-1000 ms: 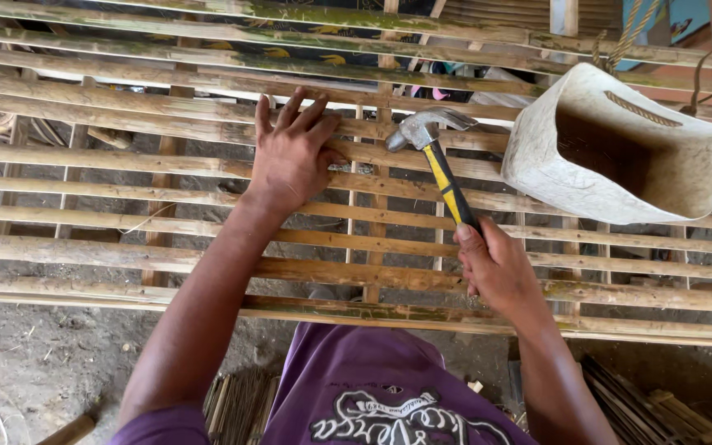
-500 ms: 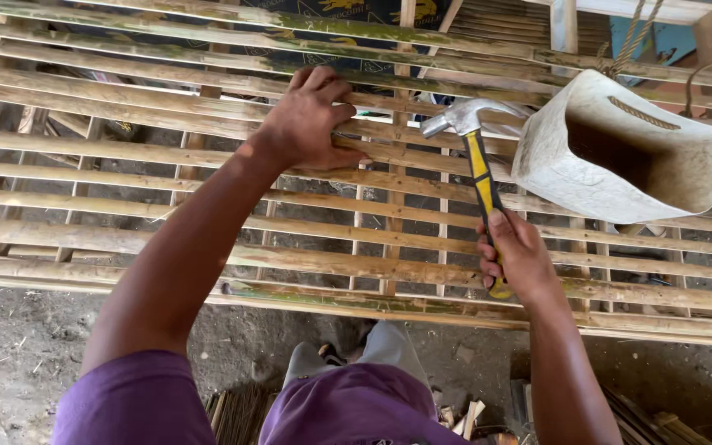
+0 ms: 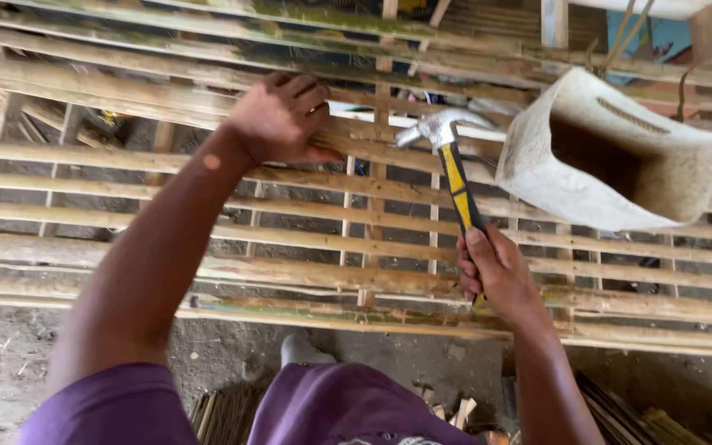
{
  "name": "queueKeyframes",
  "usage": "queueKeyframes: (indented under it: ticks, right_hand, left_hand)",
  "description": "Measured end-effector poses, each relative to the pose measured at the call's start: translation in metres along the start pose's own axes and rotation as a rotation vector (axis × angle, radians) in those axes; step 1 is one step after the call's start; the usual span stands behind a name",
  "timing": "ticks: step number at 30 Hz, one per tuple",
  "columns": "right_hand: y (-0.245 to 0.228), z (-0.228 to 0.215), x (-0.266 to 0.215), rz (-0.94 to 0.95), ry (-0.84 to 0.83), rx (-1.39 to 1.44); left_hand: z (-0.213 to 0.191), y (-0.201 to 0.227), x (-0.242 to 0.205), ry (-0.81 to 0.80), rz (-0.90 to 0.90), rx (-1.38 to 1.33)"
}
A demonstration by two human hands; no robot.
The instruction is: The person uses a hammer to drive nails into a wooden slatted structure. They repeatedly pick up nails from a hanging sack and hammer them into the wood frame.
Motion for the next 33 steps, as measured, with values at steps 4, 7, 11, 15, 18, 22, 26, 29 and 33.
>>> queueKeyframes:
  ticks: [4, 7, 11, 15, 18, 22, 26, 29, 33]
  right_hand:
    - [-0.006, -0.002, -0.002, 0.057, 0.038, 0.044]
    - [-0.011, -0.003, 0.005, 0.013, 0.080, 0.023]
    - [0.002, 0.000, 0.000, 0.071, 0.100, 0.121]
    - [0.002, -0.008, 0.005, 0.046, 0.119, 0.054]
    - [0.005, -0.005, 0.004, 0.013, 0.122, -0.028]
    - [-0.008, -0.009, -0.020, -0.144, 0.161, -0.230]
    - [-0.037, -0.012, -0.053, -0.527, 0.257, -0.328]
    - [-0.028, -0.013, -0.041, -0.376, 0.215, 0.460]
    - [-0.026, -0.002, -0.024, -0.009, 0.085, -0.708]
  left_hand:
    - [-0.006, 0.002, 0.010, -0.001, -0.084, -0.068]
    - [-0.003, -0.009, 0.010, 0.000, -0.125, -0.137]
    - [-0.001, -0.001, -0.009, 0.015, -0.117, -0.144]
    - [0.001, -0.004, -0.004, 0.058, -0.112, -0.200]
    - [0.000, -0.001, -0.009, 0.089, -0.092, -0.158]
    - [0.005, -0.003, -0.007, 0.062, -0.091, -0.173]
    - [0.007, -0.004, -0.006, 0.040, -0.106, -0.143]
    - [0.009, -0.001, -0.005, -0.027, -0.114, -0.145]
    - [0.001, 0.005, -0.006, -0.035, -0.136, -0.114]
Point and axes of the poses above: each hand's wrist, its own x-axis towards the middle knuckle, its own z-axis out of the palm, y = z × x, the point moved 5 cm from there along x, towards the middle knuckle, and after that the axes turned 1 degree about -y, right-handed, at the moved point
